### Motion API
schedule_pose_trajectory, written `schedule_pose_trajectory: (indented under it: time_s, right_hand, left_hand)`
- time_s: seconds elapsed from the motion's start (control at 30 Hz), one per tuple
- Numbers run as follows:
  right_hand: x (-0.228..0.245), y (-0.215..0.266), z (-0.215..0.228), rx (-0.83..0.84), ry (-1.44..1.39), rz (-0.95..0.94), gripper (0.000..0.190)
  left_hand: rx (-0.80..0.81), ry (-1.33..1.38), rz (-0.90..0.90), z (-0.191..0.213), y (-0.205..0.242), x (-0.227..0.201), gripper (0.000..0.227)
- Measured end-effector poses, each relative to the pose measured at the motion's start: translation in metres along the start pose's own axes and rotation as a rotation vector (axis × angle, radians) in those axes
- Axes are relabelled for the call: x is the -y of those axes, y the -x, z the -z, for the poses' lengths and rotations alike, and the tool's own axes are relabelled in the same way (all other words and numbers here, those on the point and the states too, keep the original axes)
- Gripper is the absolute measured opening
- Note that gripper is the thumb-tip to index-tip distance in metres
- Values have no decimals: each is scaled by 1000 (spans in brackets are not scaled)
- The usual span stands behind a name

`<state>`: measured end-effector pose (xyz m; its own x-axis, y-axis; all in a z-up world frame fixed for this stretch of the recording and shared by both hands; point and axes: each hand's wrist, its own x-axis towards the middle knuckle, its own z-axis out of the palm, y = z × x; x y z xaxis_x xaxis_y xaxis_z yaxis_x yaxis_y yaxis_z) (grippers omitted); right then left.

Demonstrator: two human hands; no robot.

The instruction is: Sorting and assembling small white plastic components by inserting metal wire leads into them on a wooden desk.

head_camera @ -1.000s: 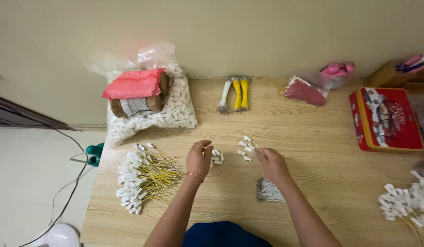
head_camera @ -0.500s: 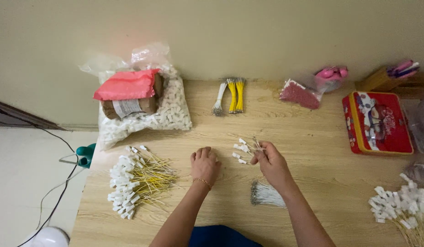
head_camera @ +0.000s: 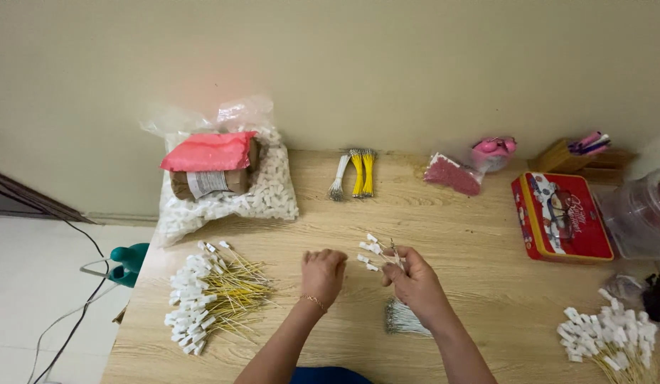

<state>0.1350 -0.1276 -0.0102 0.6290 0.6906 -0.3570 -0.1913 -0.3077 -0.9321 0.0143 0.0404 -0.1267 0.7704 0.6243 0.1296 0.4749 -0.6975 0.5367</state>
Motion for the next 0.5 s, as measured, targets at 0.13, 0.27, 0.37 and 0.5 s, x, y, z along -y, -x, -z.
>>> schedule_pose_trajectory:
  time_s: [0.13,0.27,0.37,0.5]
  right_hand:
    - [1,4,-4,-5,81,17,23]
    - [-18,-3,-5,30,143,142,19]
    - [-2,8,-10,30,195,192,18]
    - [33,26,-16,-39,429,61,18]
  left_hand:
    - [67,881,343,60,1,-53,13]
    - [197,1111,256,89,3,-74,18]
    - [248,1158,223,99,4,-80,17]
    - [255,1097,231,107,4,-86,16]
